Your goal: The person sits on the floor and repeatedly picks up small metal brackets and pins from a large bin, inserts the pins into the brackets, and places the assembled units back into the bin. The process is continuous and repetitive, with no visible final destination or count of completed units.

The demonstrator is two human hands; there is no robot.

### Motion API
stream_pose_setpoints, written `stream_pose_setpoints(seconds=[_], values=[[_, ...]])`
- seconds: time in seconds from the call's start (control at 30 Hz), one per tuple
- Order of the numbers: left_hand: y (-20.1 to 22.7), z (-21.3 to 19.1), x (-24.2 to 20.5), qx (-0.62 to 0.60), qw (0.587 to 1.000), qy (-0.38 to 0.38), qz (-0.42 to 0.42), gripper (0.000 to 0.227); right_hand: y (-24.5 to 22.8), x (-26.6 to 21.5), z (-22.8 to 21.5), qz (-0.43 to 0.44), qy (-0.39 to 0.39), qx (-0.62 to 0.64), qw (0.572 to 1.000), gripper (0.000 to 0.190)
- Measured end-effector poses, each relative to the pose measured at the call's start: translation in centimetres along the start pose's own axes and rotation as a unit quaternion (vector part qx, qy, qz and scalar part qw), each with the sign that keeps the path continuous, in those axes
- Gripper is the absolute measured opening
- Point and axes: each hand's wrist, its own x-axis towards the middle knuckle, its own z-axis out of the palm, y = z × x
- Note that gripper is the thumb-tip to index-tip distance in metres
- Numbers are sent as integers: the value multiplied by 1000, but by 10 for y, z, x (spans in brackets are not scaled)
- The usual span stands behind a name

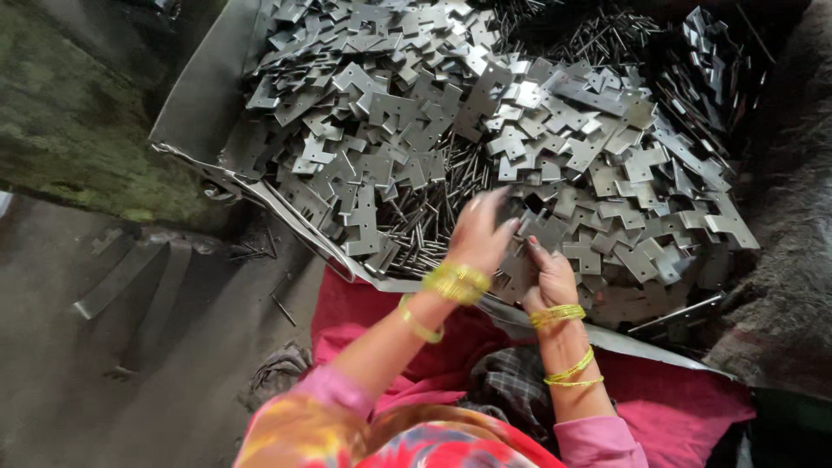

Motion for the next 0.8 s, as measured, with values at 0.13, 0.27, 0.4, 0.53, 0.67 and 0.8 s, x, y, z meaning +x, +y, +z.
stream_pose_setpoints(seconds=[0.13,0.27,0.4,0.53,0.67,0.8], values=[[-1,-29,-54,-167,948,-111,-248,30,18,-2,30,-67,-41,-32,996,37],[-6,-105,-49,91,955,-197,-203,26,8,-28,78,-427,1,-469,774,65],[-10,-133,-26,202,917,-344,19,25,-31,-46,79,-322,-265,-722,552,49],[-41,-100,27,28,915,-395,71,30,-49,-57,34,-7,-165,-622,766,23],[-95,-87,91,543,803,44,244,47,-76,-77,-25,-89,-64,-515,850,20],[-111,-96,127,510,805,-294,74,32,-141,-103,-100,-171,112,-508,837,17]])
